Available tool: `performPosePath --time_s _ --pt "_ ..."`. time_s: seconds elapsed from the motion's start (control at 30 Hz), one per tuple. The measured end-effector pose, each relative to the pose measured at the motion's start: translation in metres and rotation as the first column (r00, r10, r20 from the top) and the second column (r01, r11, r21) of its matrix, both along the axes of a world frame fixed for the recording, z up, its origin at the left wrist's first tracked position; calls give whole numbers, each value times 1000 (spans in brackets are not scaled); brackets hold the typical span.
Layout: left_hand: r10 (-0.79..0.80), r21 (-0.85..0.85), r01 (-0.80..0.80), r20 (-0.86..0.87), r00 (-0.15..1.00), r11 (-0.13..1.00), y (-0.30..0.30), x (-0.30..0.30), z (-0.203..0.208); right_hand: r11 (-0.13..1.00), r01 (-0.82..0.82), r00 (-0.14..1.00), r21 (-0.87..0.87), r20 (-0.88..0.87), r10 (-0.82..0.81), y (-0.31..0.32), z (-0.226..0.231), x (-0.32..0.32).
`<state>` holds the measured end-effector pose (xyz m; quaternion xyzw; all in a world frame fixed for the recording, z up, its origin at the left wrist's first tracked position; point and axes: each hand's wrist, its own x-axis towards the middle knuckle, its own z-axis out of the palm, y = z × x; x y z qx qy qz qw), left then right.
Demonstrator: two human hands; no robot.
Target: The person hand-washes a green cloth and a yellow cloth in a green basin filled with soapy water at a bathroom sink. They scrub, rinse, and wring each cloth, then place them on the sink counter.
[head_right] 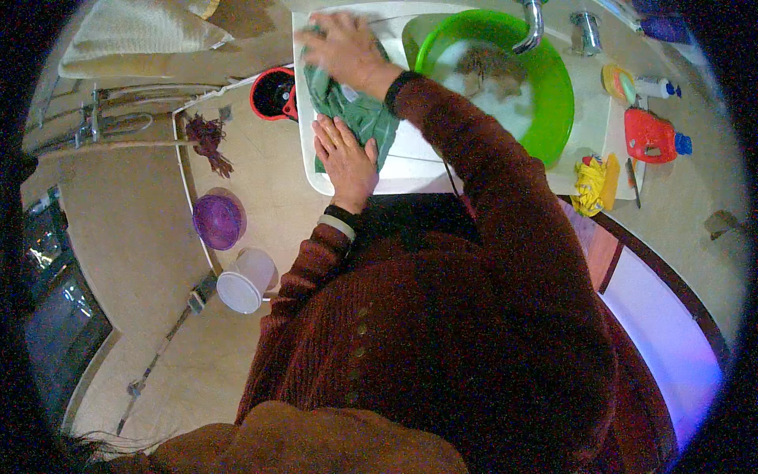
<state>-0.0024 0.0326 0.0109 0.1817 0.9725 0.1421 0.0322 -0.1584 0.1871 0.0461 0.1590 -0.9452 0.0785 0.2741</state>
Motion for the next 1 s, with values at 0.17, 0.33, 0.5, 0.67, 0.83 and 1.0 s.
performPosePath --time_s 0.17,0.33,0.5,0.67,0.83,1.0 --pt "110 434 -108 22 994 894 -13 -18 9 942 309 854 -135 474 -212 26 30 50" --pt "161 412 -90 -141 977 907 -3 -73 11 894 431 737 -123 619 -270 -8 -9 100" --pt "122 229 -68 -228 966 971 3 -104 1 748 460 810 -478 570 -133 14 -37 110" --pt "349 669 -427 258 901 608 -46 -112 4 -118 576 817 -809 565 117 74 -14 139" --pt "120 856 -490 510 851 -162 -120 -99 32 -590 150 984 -793 175 15 127 35 143" --pt "169 852 -480 515 841 -208 -180 -81 60 -410 110 986 -906 152 -72 154 51 128"
